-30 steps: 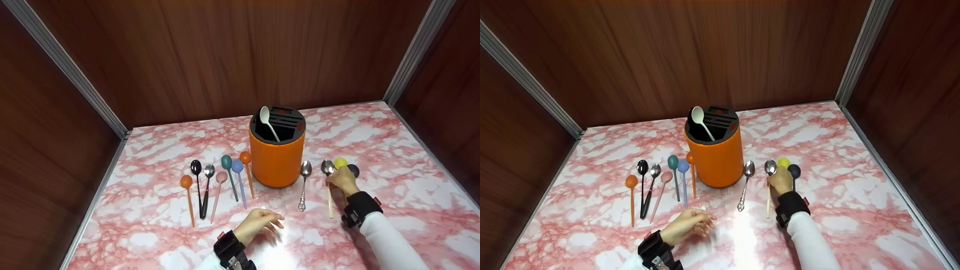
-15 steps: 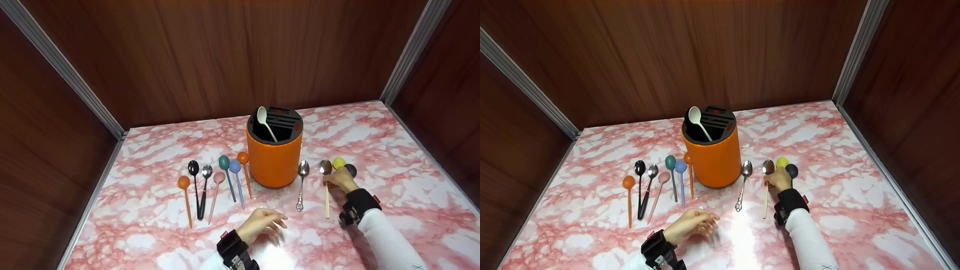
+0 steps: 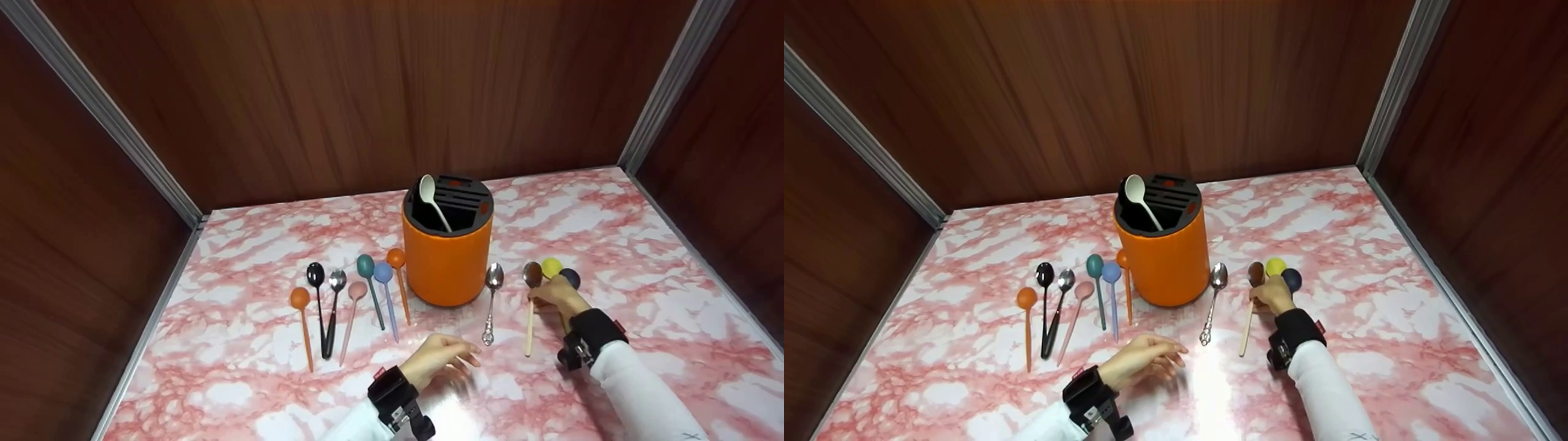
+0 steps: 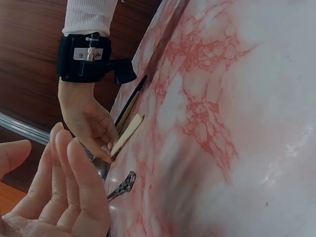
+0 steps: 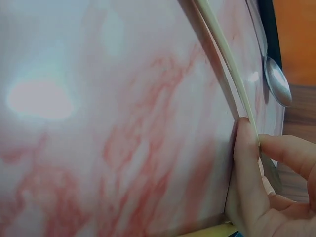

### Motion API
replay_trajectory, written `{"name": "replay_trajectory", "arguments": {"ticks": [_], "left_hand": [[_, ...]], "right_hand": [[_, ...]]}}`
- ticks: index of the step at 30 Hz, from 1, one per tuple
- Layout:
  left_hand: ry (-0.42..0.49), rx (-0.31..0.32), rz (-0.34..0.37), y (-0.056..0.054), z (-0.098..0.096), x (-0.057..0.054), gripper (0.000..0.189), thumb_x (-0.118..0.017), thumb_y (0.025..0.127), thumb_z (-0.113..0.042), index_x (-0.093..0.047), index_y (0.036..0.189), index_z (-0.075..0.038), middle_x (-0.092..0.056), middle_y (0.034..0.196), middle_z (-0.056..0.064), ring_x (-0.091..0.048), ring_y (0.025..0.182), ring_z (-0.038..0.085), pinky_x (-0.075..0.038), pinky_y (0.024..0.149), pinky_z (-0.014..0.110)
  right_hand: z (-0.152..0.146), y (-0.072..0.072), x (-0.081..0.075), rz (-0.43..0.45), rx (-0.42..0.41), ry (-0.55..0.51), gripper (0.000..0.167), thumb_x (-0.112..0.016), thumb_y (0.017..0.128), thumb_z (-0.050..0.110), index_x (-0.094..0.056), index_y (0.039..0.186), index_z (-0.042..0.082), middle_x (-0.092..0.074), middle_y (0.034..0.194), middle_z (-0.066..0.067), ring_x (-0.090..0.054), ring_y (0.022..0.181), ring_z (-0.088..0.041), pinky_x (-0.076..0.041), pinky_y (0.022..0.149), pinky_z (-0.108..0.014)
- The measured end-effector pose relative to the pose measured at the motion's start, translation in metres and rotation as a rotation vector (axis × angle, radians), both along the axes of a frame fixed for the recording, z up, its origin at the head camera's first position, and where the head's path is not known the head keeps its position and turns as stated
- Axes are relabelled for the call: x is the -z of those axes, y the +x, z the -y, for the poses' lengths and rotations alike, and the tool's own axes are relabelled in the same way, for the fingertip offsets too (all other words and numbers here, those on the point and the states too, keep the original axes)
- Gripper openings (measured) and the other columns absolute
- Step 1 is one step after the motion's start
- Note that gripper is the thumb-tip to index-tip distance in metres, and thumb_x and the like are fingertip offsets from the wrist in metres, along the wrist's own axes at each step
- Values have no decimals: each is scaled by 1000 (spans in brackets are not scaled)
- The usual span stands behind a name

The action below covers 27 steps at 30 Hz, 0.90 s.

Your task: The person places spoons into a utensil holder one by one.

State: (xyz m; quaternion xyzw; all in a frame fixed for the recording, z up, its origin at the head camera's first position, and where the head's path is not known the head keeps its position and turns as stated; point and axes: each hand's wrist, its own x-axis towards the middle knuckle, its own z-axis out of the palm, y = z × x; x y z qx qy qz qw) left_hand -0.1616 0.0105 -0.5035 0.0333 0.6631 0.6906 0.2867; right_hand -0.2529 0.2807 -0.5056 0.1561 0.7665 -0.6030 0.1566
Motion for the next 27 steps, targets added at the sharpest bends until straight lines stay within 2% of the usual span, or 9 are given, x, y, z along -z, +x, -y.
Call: {"name": "replay_trajectory", "arguments": {"ticks": [5, 12, 19, 27], "left_hand": [[-6, 8, 8, -4, -7, 1, 22, -63, 90, -7, -69, 104, 9, -68, 75, 7, -59, 57, 9, -56, 54, 20], [3, -5, 3, -8, -16, 5, 19, -61, 86, 2, -69, 102, 10, -70, 81, 14, -63, 61, 12, -60, 62, 26], [5, -11, 11, -9, -20, 8, 22, -61, 84, 8, -65, 105, 14, -69, 88, 22, -70, 78, 28, -61, 73, 37], [45, -35, 37, -10, -35, 13, 25, -61, 84, 12, -60, 108, 17, -68, 89, 23, -68, 87, 37, -60, 77, 42]], "right_hand": [[2, 3, 0, 37, 20, -79, 4, -59, 84, -9, -57, 87, -12, -61, 63, -6, -62, 57, -13, -60, 60, -26], [10, 12, -4, -27, -30, -141, 9, -57, 85, -11, -57, 91, -18, -64, 65, -7, -63, 58, -13, -60, 60, -24], [19, 21, -10, -81, -101, -205, 4, -54, 87, -11, -58, 87, -13, -65, 70, -7, -63, 62, -12, -60, 65, -24], [28, 27, -14, -88, -90, -192, 6, -58, 87, -9, -61, 83, -5, -62, 69, -4, -60, 61, -10, -59, 63, -22]]}}
